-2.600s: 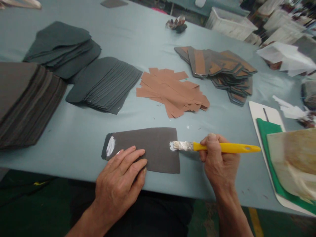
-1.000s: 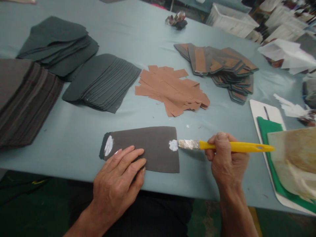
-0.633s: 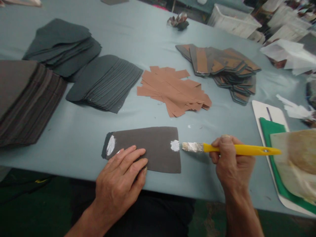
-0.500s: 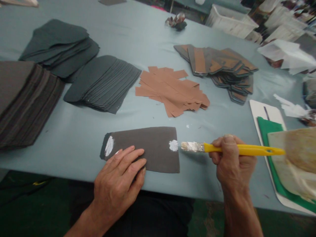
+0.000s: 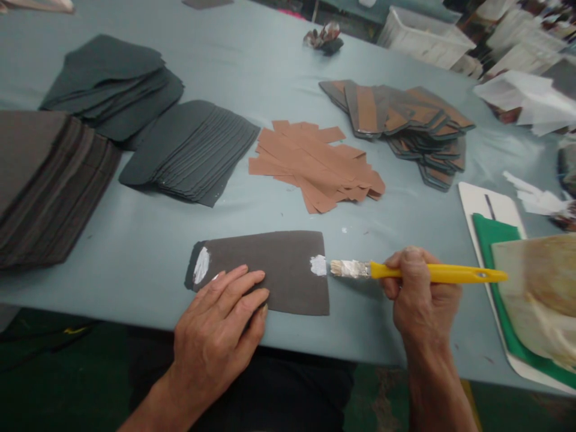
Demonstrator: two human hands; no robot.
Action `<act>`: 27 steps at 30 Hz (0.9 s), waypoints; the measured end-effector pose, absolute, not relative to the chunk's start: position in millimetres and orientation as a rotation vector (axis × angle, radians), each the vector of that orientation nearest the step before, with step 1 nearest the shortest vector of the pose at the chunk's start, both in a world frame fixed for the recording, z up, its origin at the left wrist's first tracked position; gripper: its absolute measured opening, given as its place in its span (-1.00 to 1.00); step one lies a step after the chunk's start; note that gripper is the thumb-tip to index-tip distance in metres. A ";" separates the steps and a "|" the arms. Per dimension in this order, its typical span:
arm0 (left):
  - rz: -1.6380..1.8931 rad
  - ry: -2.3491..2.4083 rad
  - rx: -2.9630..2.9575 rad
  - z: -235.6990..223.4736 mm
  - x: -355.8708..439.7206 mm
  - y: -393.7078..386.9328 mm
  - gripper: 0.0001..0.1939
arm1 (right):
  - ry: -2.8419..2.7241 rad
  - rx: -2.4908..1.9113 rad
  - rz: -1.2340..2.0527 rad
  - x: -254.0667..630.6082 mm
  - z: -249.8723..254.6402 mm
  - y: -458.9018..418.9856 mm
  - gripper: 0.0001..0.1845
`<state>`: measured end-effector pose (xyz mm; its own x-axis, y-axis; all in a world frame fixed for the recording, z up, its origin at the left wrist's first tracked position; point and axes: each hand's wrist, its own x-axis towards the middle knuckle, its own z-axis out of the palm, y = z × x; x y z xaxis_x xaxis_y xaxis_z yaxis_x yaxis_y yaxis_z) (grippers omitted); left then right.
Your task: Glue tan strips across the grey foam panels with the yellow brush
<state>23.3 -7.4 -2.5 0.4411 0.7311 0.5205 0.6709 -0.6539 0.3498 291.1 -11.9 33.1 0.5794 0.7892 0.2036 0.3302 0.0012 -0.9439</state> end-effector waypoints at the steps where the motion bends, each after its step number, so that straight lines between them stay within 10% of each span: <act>1: 1.006 1.262 2.588 -2.5 23.3 -7.3 -0.80 | -0.953 -1.571 0.473 291.3 33.7 -11.7 -0.50; 27: 1.067 1.279 2.577 -4.8 24.8 -7.2 -0.84 | -0.652 -1.397 0.754 292.3 14.3 15.1 -0.48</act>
<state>24.8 -7.2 -4.8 0.4114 0.7249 0.5525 0.6738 -0.6501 0.3512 292.3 15.1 14.3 0.6139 0.7887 -0.0332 -0.0804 0.0207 -0.9965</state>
